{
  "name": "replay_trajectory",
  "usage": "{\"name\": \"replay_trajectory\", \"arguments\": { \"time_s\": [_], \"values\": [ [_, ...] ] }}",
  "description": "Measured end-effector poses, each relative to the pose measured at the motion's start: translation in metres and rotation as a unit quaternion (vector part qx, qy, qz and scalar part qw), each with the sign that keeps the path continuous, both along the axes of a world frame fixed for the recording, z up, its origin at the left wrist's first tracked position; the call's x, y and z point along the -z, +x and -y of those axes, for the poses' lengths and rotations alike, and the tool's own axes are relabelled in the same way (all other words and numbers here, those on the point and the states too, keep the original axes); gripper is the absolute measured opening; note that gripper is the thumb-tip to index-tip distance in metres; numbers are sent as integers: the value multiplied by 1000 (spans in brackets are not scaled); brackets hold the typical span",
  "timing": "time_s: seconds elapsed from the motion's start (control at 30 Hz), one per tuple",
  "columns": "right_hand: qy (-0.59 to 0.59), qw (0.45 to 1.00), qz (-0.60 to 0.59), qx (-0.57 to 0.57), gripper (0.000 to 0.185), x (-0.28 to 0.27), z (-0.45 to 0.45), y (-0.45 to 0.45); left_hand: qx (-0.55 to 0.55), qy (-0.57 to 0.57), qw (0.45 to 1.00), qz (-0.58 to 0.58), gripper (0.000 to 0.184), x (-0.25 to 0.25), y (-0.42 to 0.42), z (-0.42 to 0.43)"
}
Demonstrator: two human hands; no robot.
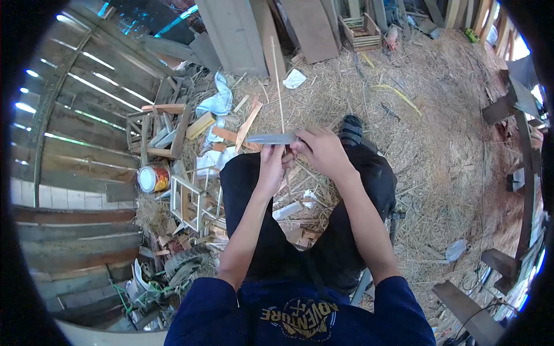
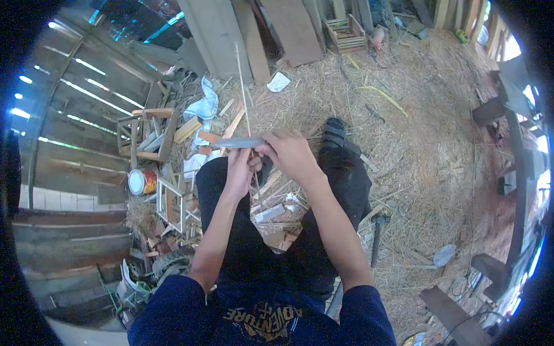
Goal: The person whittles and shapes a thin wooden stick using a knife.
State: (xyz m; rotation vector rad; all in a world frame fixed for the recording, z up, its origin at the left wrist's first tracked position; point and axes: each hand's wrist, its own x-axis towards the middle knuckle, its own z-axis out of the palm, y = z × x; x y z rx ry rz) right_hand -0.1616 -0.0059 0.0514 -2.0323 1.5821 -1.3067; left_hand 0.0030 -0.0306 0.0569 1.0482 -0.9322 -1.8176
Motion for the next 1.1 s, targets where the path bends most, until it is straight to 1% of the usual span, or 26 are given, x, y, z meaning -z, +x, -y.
{"name": "replay_trajectory", "arguments": {
  "time_s": [0.13,0.23,0.33,0.37,0.47,0.57,0.63,0.73,0.77,0.87,0.97,1.07,1.1],
  "values": [
    [28,999,3,-22,25,-13,1,3,-21,-69,997,21,18,-16,3,-14],
    [19,996,54,-74,27,-22,-2,10,-38,-91,994,45,19,-17,20,-26],
    [14,992,45,-120,29,-30,-3,15,-81,-88,990,73,19,-20,30,-40],
    [-1,990,58,-130,30,-26,0,19,-93,-97,988,72,18,-20,33,-44],
    [-46,986,51,-150,31,-25,3,39,-139,-60,987,51,20,-17,50,-54],
    [-4,983,16,-185,31,-35,4,51,-152,-60,986,41,21,-23,64,-75],
    [-32,977,7,-213,32,-33,6,64,-155,-58,985,37,24,-21,79,-81],
    [-58,972,16,-228,34,-23,10,88,-181,-52,980,60,19,-28,97,-89],
    [-61,970,23,-234,36,-19,9,98,-179,-61,981,48,20,-26,107,-92],
    [-3,964,50,-262,37,-21,1,124,-179,-57,982,37,20,-31,135,-107],
    [43,957,35,-286,38,-38,-12,151,-176,-59,982,37,20,-34,173,-124],
    [-35,966,57,-249,34,-55,-42,198,-206,-96,973,25,22,-41,208,-144],
    [-52,965,71,-245,33,-65,-56,214,-214,-94,972,0,22,-51,216,-155]
  ]
}}
